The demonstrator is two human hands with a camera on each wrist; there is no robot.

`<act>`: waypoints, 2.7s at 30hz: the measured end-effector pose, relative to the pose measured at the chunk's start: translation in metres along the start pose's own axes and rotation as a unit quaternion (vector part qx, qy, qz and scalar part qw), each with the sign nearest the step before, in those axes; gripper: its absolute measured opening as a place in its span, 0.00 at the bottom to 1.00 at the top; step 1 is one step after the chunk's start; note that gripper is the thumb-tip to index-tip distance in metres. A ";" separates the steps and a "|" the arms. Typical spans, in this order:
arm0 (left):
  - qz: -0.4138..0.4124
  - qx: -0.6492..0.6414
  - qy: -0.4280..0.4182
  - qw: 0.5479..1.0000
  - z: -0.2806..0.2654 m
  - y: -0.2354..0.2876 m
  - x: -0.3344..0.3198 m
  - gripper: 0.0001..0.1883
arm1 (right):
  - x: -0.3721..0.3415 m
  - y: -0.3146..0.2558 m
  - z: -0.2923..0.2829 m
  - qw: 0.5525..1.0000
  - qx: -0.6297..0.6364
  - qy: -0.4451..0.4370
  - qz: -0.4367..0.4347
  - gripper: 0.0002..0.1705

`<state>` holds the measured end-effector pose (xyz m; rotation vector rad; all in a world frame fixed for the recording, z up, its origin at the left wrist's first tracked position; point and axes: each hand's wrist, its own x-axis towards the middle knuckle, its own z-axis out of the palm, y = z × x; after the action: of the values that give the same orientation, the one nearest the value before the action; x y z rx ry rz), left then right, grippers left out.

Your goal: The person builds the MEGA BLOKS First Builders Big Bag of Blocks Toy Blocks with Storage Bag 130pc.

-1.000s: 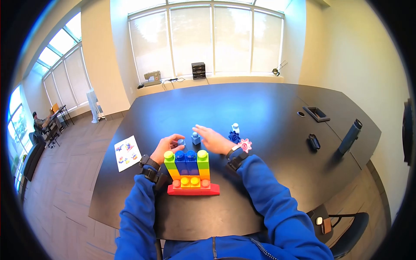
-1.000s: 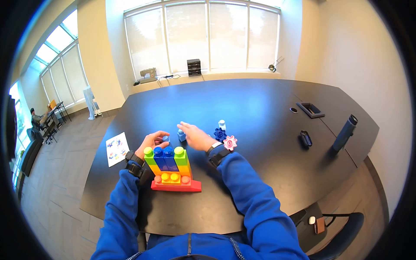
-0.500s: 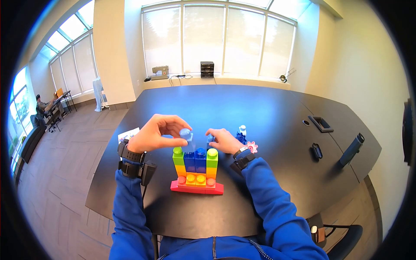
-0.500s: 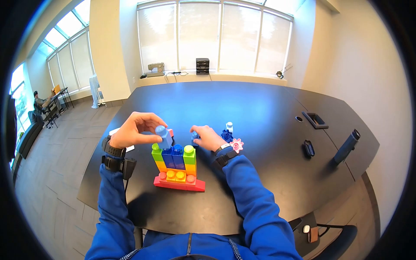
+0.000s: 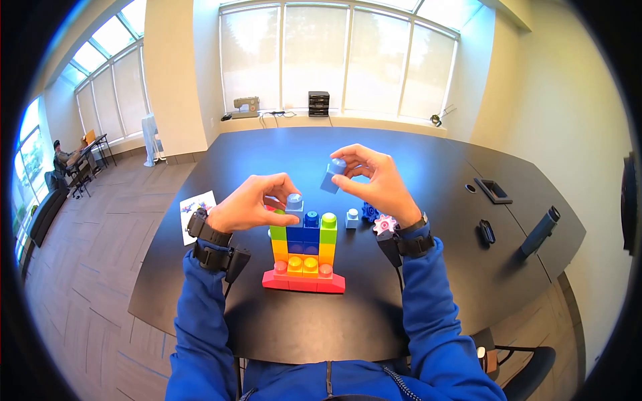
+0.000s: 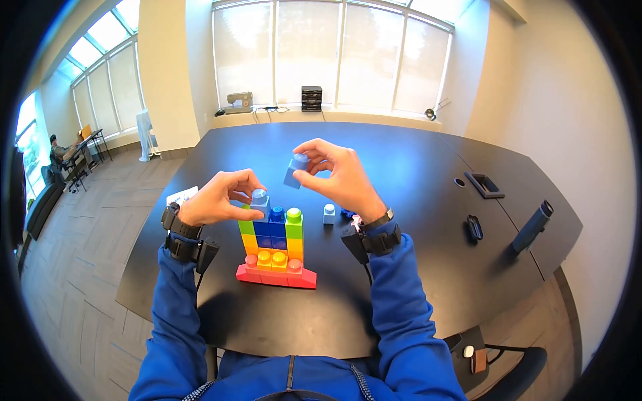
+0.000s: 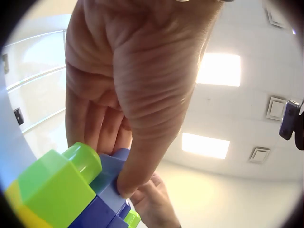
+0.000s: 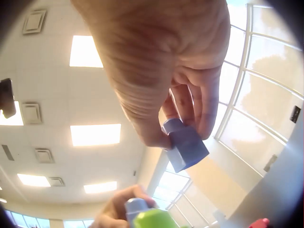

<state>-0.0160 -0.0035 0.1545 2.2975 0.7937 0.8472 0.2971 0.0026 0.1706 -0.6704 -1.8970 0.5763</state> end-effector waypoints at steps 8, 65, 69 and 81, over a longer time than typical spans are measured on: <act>-0.022 -0.020 -0.027 0.999 -0.002 0.013 -0.003 0.23 | -0.005 -0.022 0.026 0.983 -0.030 -0.182 -0.002 0.21; -0.095 0.101 -0.105 0.985 0.009 -0.066 0.007 0.45 | -0.046 0.214 -0.057 0.936 -0.317 -0.079 0.131 0.29; -0.046 0.101 -0.125 0.986 0.031 -0.085 0.015 0.47 | -0.036 0.187 -0.057 0.948 -0.257 -0.141 0.125 0.32; -0.032 0.151 -0.120 0.981 0.071 -0.127 0.018 0.46 | -0.030 0.149 -0.018 0.885 -0.344 -0.240 0.199 0.27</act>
<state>0.0031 0.0725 0.0312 2.5599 0.9311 0.4308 0.3534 0.0930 0.0613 -1.5184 -2.4713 0.3145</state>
